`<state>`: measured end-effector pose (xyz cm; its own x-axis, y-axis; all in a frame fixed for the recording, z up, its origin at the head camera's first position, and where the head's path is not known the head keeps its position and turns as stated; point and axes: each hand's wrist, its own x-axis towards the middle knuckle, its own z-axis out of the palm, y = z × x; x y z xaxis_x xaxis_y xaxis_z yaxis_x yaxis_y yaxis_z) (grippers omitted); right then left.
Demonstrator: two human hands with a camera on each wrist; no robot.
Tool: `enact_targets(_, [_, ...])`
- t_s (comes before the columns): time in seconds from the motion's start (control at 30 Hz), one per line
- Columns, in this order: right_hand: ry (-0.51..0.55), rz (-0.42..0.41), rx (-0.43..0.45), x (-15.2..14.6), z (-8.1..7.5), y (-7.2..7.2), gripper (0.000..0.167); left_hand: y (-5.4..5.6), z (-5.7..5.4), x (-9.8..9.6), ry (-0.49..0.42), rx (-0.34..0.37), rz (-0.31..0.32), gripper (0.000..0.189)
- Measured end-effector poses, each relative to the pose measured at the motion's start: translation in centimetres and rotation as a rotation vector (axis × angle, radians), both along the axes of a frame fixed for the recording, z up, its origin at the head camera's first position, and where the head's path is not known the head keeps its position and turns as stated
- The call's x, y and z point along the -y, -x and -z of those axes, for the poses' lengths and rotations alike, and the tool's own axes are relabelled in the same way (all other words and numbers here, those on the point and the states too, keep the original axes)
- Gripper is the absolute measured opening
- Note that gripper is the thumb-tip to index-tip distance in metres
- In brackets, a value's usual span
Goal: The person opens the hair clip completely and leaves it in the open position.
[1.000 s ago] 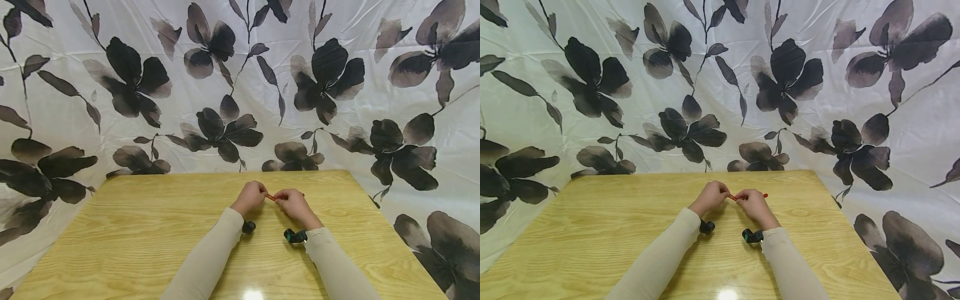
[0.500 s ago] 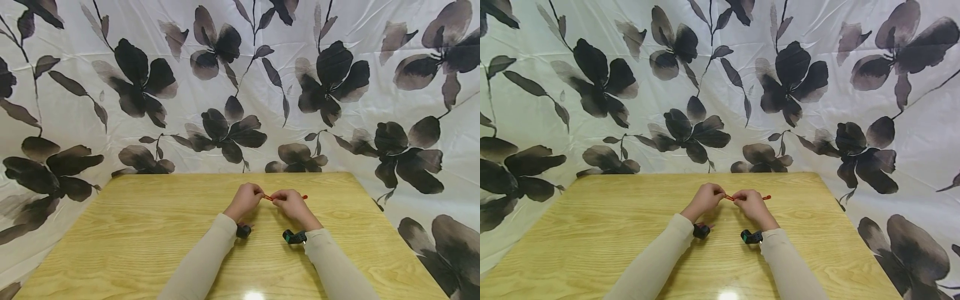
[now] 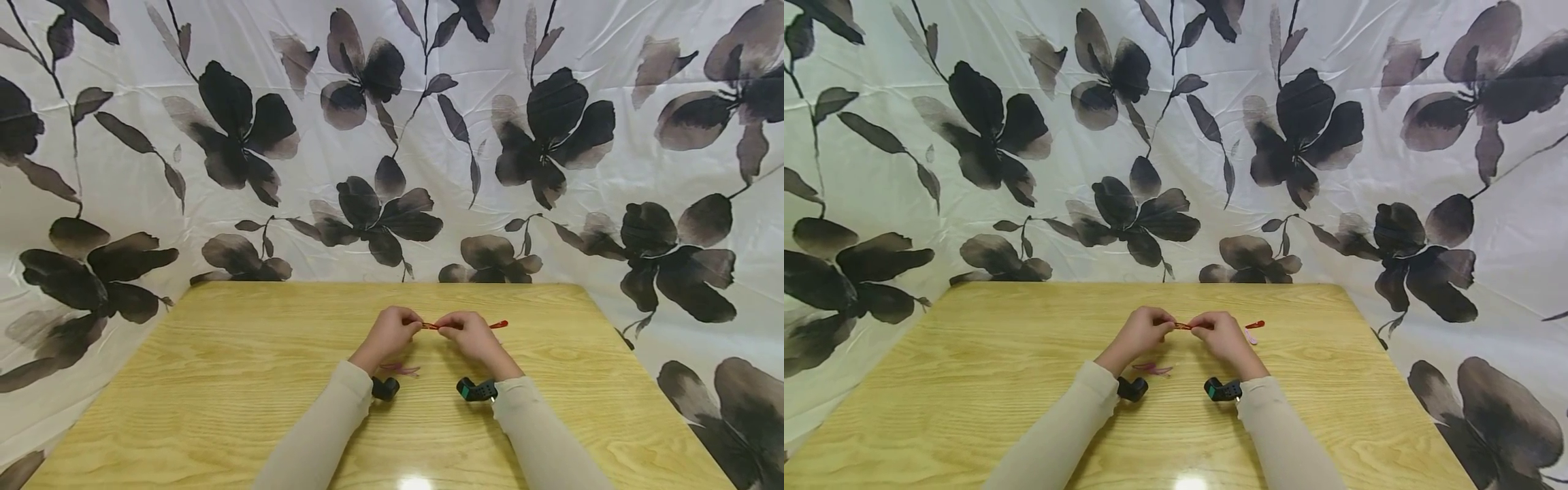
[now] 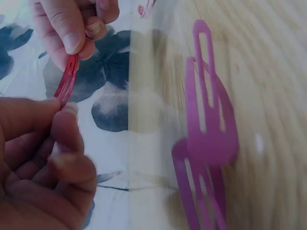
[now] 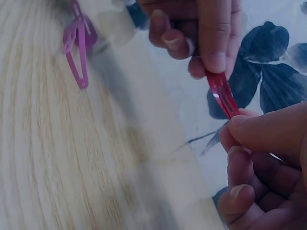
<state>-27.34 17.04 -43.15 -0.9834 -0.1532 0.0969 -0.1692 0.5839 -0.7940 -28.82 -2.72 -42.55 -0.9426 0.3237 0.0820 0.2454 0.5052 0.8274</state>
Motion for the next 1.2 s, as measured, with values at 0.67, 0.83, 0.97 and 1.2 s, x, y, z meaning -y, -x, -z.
enact_targets(0.67, [0.110, -0.108, 0.018, 2.4, -0.2, -0.9, 0.013, -1.4, 0.2, 3.6, -0.083, 0.074, 0.033, 0.017])
enact_targets(0.83, [0.125, -0.127, 0.038, 3.0, -0.1, -1.1, 0.013, -1.6, 0.4, 4.5, -0.072, 0.042, 0.048, 0.017])
enact_targets(0.97, [0.142, -0.154, 0.037, 3.5, 0.0, -1.2, 0.013, -1.7, 0.5, 5.0, -0.058, 0.033, 0.040, 0.017])
enact_targets(1.2, [0.150, -0.165, 0.045, 4.0, 0.0, -1.5, 0.013, -2.1, 0.8, 5.7, -0.098, 0.083, 0.033, 0.018])
